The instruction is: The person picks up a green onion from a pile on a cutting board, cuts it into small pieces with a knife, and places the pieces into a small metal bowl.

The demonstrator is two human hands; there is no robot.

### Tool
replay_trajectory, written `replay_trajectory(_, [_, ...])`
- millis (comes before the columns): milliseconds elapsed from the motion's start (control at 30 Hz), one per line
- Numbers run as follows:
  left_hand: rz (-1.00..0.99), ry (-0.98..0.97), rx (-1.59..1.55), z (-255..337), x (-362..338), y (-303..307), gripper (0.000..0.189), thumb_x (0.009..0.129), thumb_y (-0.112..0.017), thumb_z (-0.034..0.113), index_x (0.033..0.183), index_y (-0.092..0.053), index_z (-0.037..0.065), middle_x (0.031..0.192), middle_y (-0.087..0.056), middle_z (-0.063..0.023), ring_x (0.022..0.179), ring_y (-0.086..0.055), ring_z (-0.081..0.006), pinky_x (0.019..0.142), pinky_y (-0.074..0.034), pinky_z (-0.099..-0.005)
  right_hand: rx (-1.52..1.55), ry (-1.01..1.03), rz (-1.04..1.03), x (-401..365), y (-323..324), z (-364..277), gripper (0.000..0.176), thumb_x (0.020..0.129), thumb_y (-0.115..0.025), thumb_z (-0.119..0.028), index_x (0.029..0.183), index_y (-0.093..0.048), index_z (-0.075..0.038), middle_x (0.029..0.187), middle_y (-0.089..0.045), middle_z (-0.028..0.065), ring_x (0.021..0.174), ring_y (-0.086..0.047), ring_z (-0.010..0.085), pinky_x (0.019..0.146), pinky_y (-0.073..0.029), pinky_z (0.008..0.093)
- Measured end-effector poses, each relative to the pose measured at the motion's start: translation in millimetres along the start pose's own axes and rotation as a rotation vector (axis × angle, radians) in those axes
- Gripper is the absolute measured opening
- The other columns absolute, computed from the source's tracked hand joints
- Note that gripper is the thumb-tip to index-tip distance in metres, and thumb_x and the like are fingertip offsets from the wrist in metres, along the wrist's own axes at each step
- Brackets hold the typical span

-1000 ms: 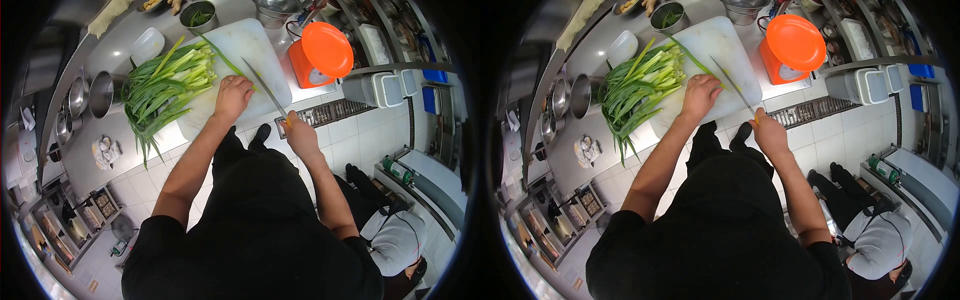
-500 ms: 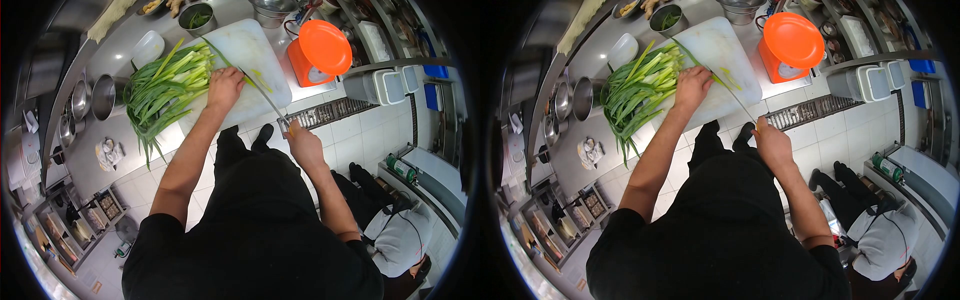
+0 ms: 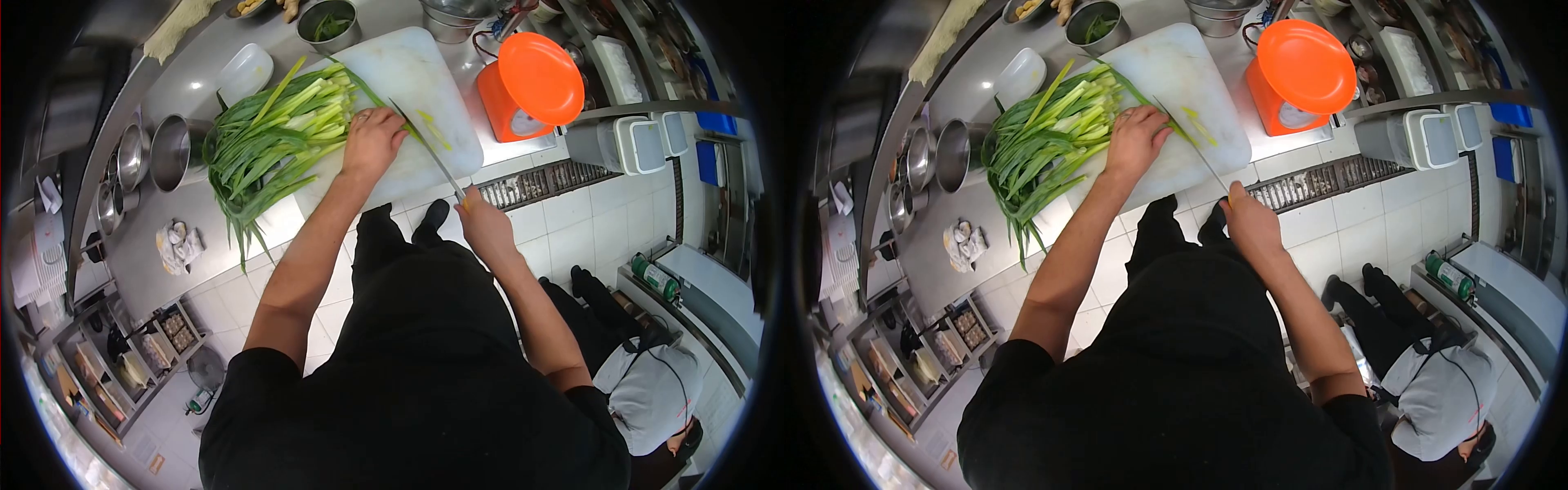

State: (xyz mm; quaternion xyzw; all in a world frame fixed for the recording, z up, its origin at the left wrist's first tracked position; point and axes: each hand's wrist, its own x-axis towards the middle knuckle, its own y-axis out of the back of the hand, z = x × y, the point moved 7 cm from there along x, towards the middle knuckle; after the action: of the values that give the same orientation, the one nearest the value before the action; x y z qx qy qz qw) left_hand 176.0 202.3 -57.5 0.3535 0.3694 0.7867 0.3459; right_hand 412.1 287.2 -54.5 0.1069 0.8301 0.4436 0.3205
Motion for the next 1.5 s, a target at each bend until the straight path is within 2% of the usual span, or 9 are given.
replay_trajectory(200, [-0.007, -0.005, 0.025, -5, 5, -2, 0.013, 0.087, -0.079, 0.009, 0.099, -0.077, 0.008, 0.105, -0.074, -0.0078, 0.104, -0.068, -0.0322, 0.094, -0.053, -0.0456, -0.035, 0.061, 0.013, 23, 15, -8, 0.031, 0.106, -0.063, -0.029, 0.115, -0.053, -0.002, 0.084, -0.074, 0.0229, 0.08, -0.073, 0.0443, 0.07, -0.057, 0.0553])
replay_trajectory(400, [-0.013, 0.028, -0.003, -8, 6, -3, 0.011, 0.086, -0.079, 0.008, 0.097, -0.076, 0.007, 0.099, -0.075, -0.0087, 0.099, -0.069, -0.033, 0.091, -0.054, -0.0461, -0.008, 0.021, -0.001, 0, 35, -5, 0.03, 0.105, -0.065, -0.029, 0.111, -0.053, -0.002, 0.085, -0.073, 0.0235, 0.082, -0.073, 0.0441, 0.07, -0.057, 0.0555])
replay_trajectory(500, [-0.04, 0.037, 0.003, -7, 6, -5, 0.011, 0.086, -0.079, 0.008, 0.096, -0.076, 0.007, 0.1, -0.075, -0.0083, 0.099, -0.069, -0.0327, 0.091, -0.054, -0.046, 0.051, 0.039, 0.012, -16, 39, -13, 0.029, 0.104, -0.066, -0.027, 0.11, -0.052, -0.002, 0.08, -0.072, 0.0249, 0.078, -0.071, 0.0482, 0.069, -0.055, 0.0581])
replay_trajectory(600, [-0.019, 0.048, 0.003, -4, 7, -6, 0.01, 0.086, -0.079, 0.009, 0.095, -0.076, 0.007, 0.1, -0.076, -0.0078, 0.099, -0.07, -0.0323, 0.09, -0.054, -0.046, 0.03, -0.022, -0.059, -23, 33, -7, 0.029, 0.104, -0.066, -0.027, 0.113, -0.052, -0.002, 0.08, -0.072, 0.0253, 0.078, -0.071, 0.0487, 0.07, -0.055, 0.0584])
replay_trajectory(867, [-0.013, 0.029, -0.057, -6, 6, -4, 0.008, 0.085, -0.079, 0.008, 0.093, -0.077, 0.007, 0.1, -0.076, -0.0083, 0.099, -0.07, -0.0328, 0.088, -0.055, -0.045, -0.002, 0.014, 0.013, 6, -5, -11, 0.033, 0.105, -0.063, -0.029, 0.119, -0.055, -0.001, 0.082, -0.074, 0.0216, 0.077, -0.074, 0.0436, 0.068, -0.058, 0.0542])
replay_trajectory(1167, [-0.086, 0.01, -0.075, 25, -18, -16, 0.009, 0.086, -0.077, 0.008, 0.094, -0.076, 0.007, 0.099, -0.074, -0.0069, 0.098, -0.069, -0.0316, 0.093, -0.053, -0.045, 0.06, 0.056, 0.048, 22, 18, -10, 0.03, 0.105, -0.065, -0.029, 0.111, -0.053, -0.002, 0.081, -0.073, 0.0232, 0.081, -0.072, 0.0464, 0.071, -0.056, 0.0575])
replay_trajectory(1267, [-0.005, 0.035, -0.123, 35, -24, -12, 0.013, 0.086, -0.077, 0.009, 0.099, -0.076, 0.007, 0.103, -0.073, -0.008, 0.099, -0.068, -0.0321, 0.093, -0.053, -0.0451, 0.1, 0.058, 0.041, 8, 27, -1, 0.03, 0.103, -0.067, -0.027, 0.109, -0.053, -0.002, 0.082, -0.072, 0.0241, 0.081, -0.072, 0.0472, 0.071, -0.055, 0.0576])
replay_trajectory(1367, [0.051, 0.081, -0.063, 21, -17, -4, 0.017, 0.086, -0.078, 0.009, 0.103, -0.077, 0.008, 0.106, -0.073, -0.0087, 0.102, -0.068, -0.0321, 0.094, -0.052, -0.0449, 0.098, 0.042, 0.015, -9, 33, -1, 0.03, 0.103, -0.067, -0.027, 0.11, -0.053, -0.001, 0.08, -0.071, 0.0247, 0.078, -0.071, 0.0476, 0.069, -0.055, 0.0574])
replay_trajectory(1500, [-0.029, 0.035, 0.04, 10, -2, 3, 0.016, 0.086, -0.079, 0.01, 0.102, -0.077, 0.009, 0.105, -0.072, -0.0075, 0.104, -0.067, -0.0312, 0.094, -0.052, -0.0461, 0.072, 0.042, 0.027, -27, 31, -5, 0.031, 0.104, -0.067, -0.028, 0.11, -0.051, -0.001, 0.077, -0.07, 0.0254, 0.074, -0.07, 0.0491, 0.066, -0.055, 0.0579])
